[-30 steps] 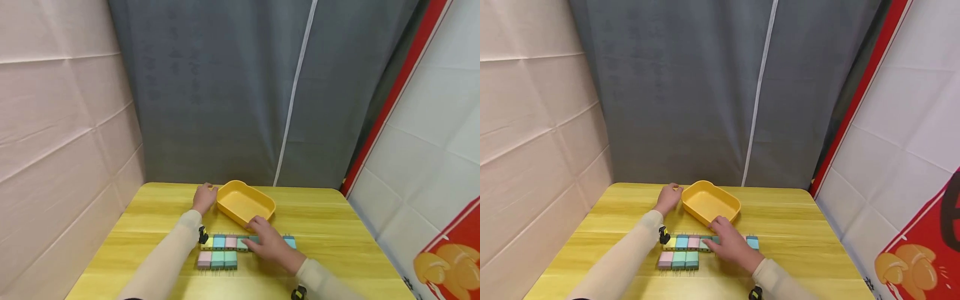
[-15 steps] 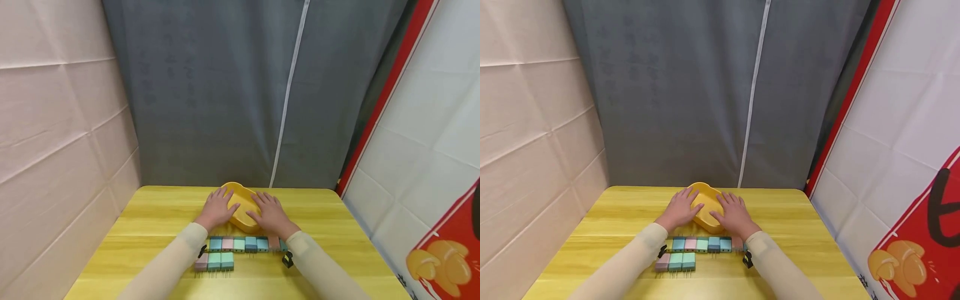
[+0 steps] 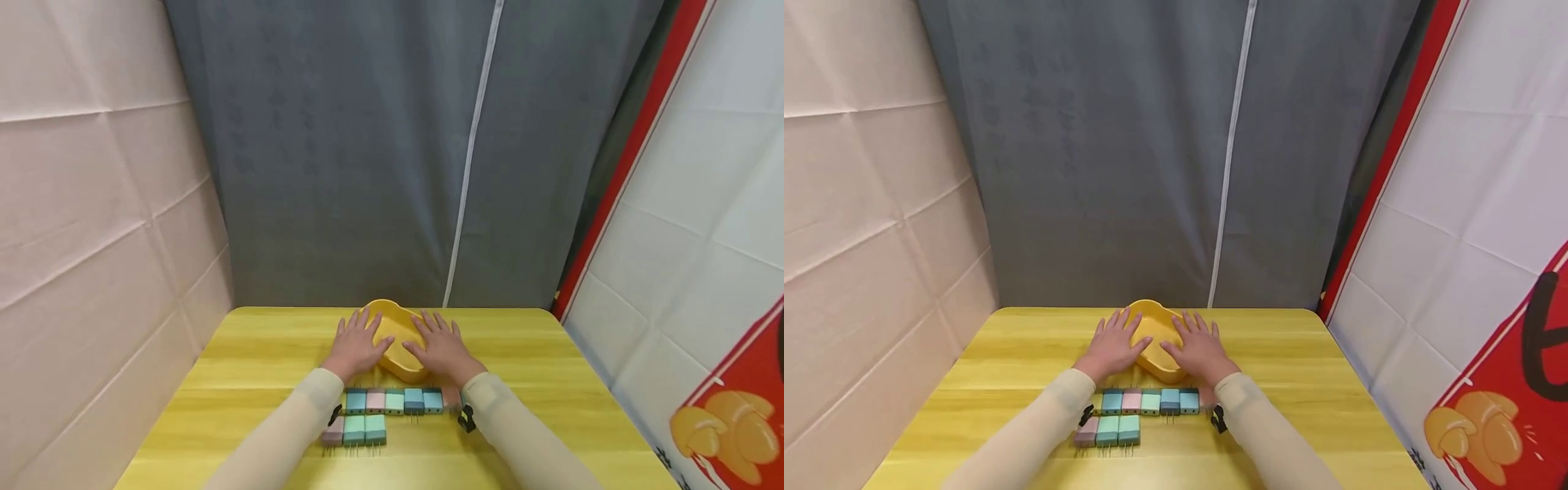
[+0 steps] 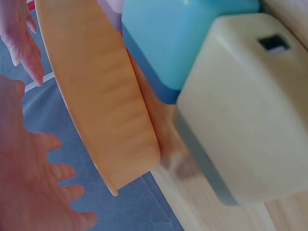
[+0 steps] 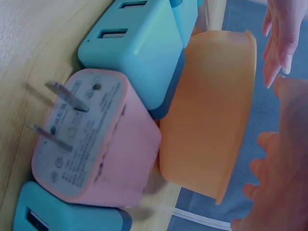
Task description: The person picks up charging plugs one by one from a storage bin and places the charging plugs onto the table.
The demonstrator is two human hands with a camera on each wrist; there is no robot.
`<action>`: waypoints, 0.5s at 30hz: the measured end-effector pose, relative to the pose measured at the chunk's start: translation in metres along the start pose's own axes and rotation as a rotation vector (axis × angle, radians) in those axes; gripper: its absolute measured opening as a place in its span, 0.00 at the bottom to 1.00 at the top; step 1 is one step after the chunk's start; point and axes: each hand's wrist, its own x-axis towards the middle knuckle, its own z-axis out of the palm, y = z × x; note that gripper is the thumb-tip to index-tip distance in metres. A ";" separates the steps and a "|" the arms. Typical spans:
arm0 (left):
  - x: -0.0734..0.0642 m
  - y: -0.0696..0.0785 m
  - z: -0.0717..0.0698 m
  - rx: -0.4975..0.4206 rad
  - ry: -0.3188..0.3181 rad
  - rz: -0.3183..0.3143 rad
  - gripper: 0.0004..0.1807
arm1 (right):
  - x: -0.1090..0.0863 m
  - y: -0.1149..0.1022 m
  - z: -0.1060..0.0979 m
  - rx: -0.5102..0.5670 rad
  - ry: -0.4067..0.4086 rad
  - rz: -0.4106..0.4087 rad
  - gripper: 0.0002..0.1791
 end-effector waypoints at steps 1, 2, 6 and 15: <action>-0.001 0.001 0.000 0.000 -0.002 -0.002 0.46 | -0.001 0.001 0.002 0.003 -0.005 -0.001 0.45; -0.002 0.002 -0.001 0.001 -0.010 -0.006 0.46 | -0.001 0.003 0.004 -0.002 -0.008 -0.002 0.46; -0.003 0.004 -0.003 0.003 -0.016 -0.007 0.45 | 0.000 0.005 0.008 -0.006 -0.016 0.004 0.46; 0.005 -0.002 0.001 0.033 -0.012 0.005 0.46 | 0.003 0.006 0.007 0.001 0.000 -0.006 0.48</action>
